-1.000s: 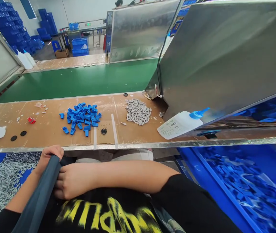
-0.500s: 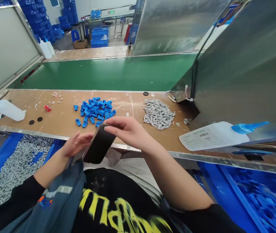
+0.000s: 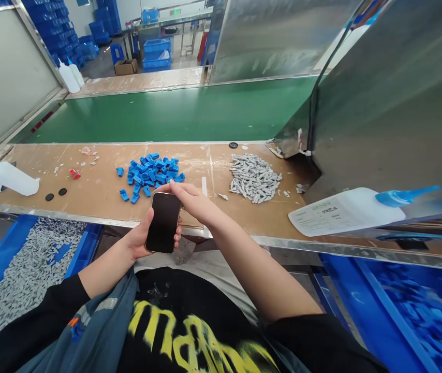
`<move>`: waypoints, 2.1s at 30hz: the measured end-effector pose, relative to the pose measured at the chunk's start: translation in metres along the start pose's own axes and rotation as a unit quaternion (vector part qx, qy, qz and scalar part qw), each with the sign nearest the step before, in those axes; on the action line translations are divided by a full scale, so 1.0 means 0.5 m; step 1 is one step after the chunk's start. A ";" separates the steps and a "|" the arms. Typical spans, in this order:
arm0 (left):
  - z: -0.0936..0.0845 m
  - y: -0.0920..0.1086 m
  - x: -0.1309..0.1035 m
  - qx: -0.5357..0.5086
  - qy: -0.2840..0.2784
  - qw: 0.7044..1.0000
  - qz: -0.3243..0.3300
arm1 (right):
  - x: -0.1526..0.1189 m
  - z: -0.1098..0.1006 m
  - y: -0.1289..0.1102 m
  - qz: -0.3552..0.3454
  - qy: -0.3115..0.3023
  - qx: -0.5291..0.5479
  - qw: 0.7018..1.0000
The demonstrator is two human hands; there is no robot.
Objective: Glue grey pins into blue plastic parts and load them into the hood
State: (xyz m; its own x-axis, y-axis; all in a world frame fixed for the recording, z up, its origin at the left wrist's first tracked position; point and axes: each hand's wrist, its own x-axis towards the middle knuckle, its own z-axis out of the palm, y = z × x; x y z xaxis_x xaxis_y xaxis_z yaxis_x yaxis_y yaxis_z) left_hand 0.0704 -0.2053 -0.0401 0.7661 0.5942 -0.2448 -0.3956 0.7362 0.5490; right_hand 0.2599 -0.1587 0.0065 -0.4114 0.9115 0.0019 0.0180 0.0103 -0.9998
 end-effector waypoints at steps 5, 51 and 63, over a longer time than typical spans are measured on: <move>-0.004 0.004 -0.002 0.018 0.019 1.000 0.010 | 0.006 -0.002 0.010 0.005 -0.016 0.039 0.999; -0.044 0.225 -0.121 0.584 -0.025 0.811 0.025 | -0.106 0.179 -0.048 -0.686 -0.196 -0.327 0.620; -0.084 0.142 -0.031 0.712 -0.074 0.696 0.054 | -0.285 -0.090 0.042 -0.469 0.064 -0.425 0.772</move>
State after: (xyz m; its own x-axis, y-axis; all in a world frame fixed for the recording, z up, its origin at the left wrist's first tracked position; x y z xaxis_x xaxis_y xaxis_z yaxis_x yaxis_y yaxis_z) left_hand 0.0093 -0.1485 -0.0307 0.8568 0.5031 -0.1133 0.3668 -0.4401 0.8196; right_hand 0.3600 -0.2697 -0.0139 -0.5146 0.3710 0.7731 0.3794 0.9070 -0.1827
